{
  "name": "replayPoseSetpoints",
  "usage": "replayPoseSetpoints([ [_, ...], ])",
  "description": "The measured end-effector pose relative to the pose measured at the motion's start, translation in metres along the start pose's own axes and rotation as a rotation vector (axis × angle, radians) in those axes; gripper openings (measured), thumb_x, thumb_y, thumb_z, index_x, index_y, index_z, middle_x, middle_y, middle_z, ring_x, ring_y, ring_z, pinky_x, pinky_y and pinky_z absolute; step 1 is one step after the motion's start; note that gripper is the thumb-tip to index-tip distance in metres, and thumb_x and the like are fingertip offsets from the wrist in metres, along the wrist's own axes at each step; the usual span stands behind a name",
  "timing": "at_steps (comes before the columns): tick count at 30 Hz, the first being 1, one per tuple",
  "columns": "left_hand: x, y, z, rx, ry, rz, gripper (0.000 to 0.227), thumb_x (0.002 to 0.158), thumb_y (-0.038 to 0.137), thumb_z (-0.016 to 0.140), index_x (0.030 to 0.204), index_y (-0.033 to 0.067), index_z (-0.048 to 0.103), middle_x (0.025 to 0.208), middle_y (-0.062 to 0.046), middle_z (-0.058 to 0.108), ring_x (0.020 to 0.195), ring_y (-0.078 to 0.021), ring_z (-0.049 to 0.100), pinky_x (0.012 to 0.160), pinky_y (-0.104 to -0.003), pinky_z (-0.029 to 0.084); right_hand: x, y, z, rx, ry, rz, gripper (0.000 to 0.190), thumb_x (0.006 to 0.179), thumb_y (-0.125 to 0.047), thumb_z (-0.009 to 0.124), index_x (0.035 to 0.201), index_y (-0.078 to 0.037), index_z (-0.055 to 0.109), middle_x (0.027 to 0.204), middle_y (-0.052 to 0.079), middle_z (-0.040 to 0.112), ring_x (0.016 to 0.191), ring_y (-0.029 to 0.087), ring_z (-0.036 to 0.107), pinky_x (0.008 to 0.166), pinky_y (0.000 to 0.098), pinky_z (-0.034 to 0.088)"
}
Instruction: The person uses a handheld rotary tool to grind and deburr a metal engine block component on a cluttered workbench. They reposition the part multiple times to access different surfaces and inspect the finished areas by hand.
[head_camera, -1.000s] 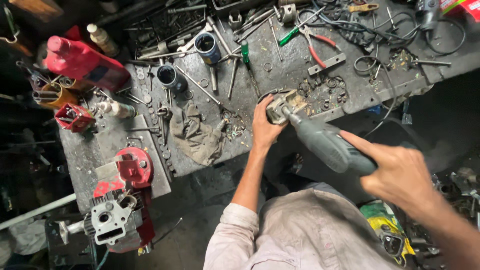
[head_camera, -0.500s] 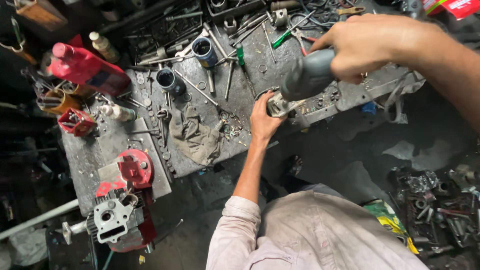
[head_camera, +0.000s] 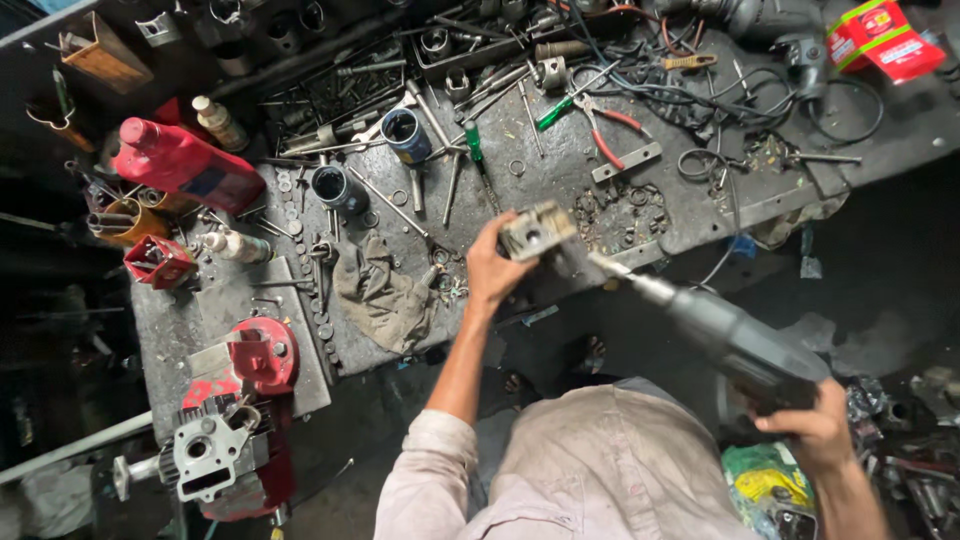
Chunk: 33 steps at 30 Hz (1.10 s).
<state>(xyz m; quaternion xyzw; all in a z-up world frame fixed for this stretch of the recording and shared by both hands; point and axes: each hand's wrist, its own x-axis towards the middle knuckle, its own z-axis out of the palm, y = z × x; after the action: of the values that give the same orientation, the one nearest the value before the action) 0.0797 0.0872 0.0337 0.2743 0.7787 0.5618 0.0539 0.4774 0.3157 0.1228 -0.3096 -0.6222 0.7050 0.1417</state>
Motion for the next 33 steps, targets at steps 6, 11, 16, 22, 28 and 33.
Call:
replayPoseSetpoints([
  [6, 0.012, -0.001, 0.006, 0.504, 0.142, 0.497, 0.09, 0.074, 0.024, 0.094, 0.149, 0.0154, 0.046, 0.162, -0.005, 0.045, 0.155, -0.0357, 0.039, 0.132, -0.058, 0.03, -0.017, 0.05, -0.012, 0.306, 0.211, -0.1, 0.072, 0.053, 0.003, 0.057, 0.125, 0.01, 0.06, 0.095, 0.024, 0.068, 0.081, 0.037, 0.069, 0.067, 0.0438, 0.056],
  [11, -0.019, 0.0, 0.002, 0.65, -0.199, 0.396, 0.109, 0.07, 0.048, 0.09, 0.154, 0.0077, 0.034, 0.164, -0.019, 0.026, 0.152, -0.0442, 0.023, 0.121, -0.063, 0.023, 0.017, 0.032, -0.01, 0.236, 0.168, -0.193, 0.068, 0.054, 0.003, 0.054, 0.122, 0.011, 0.058, 0.092, 0.024, 0.065, 0.075, 0.033, 0.066, 0.066, 0.0406, 0.054],
  [16, -0.025, 0.004, 0.003, 0.454, 0.001, 0.283, 0.118, 0.08, 0.056, 0.086, 0.164, 0.0043, 0.022, 0.173, -0.022, 0.022, 0.162, -0.0416, 0.018, 0.132, -0.058, 0.02, 0.048, 0.017, 0.011, 0.224, 0.174, -0.133, 0.082, 0.051, 0.003, 0.055, 0.133, -0.001, 0.047, 0.094, 0.019, 0.066, 0.072, 0.027, 0.065, 0.056, 0.0336, 0.053],
  [22, 0.037, -0.001, 0.003, 0.569, 0.064, 0.074, 0.141, 0.051, 0.068, 0.092, 0.153, -0.0017, 0.025, 0.161, -0.026, 0.029, 0.152, -0.0485, 0.018, 0.124, -0.064, 0.011, 0.077, 0.007, 0.022, 0.11, 0.124, -0.11, 0.086, 0.049, 0.004, 0.053, 0.135, -0.001, 0.05, 0.091, 0.017, 0.065, 0.069, 0.023, 0.063, 0.054, 0.0321, 0.051],
  [28, 0.044, 0.002, 0.026, 0.516, 0.073, 0.257, 0.12, 0.057, 0.057, 0.096, 0.149, 0.0065, 0.037, 0.148, -0.017, 0.045, 0.146, -0.0403, 0.039, 0.123, -0.062, 0.022, 0.089, 0.015, 0.02, 0.132, 0.08, 0.003, 0.075, 0.052, 0.005, 0.053, 0.128, 0.001, 0.05, 0.094, 0.02, 0.067, 0.07, 0.025, 0.065, 0.052, 0.0333, 0.052],
  [33, 0.06, 0.059, 0.006, 0.483, 0.146, 0.54, 0.111, 0.063, 0.048, 0.097, 0.147, 0.0076, 0.037, 0.147, -0.02, 0.041, 0.141, -0.0409, 0.042, 0.121, -0.055, 0.041, 0.097, 0.012, 0.005, 0.141, 0.015, -0.003, 0.076, 0.051, 0.006, 0.053, 0.127, 0.001, 0.052, 0.093, 0.02, 0.068, 0.071, 0.025, 0.067, 0.053, 0.0323, 0.054],
])
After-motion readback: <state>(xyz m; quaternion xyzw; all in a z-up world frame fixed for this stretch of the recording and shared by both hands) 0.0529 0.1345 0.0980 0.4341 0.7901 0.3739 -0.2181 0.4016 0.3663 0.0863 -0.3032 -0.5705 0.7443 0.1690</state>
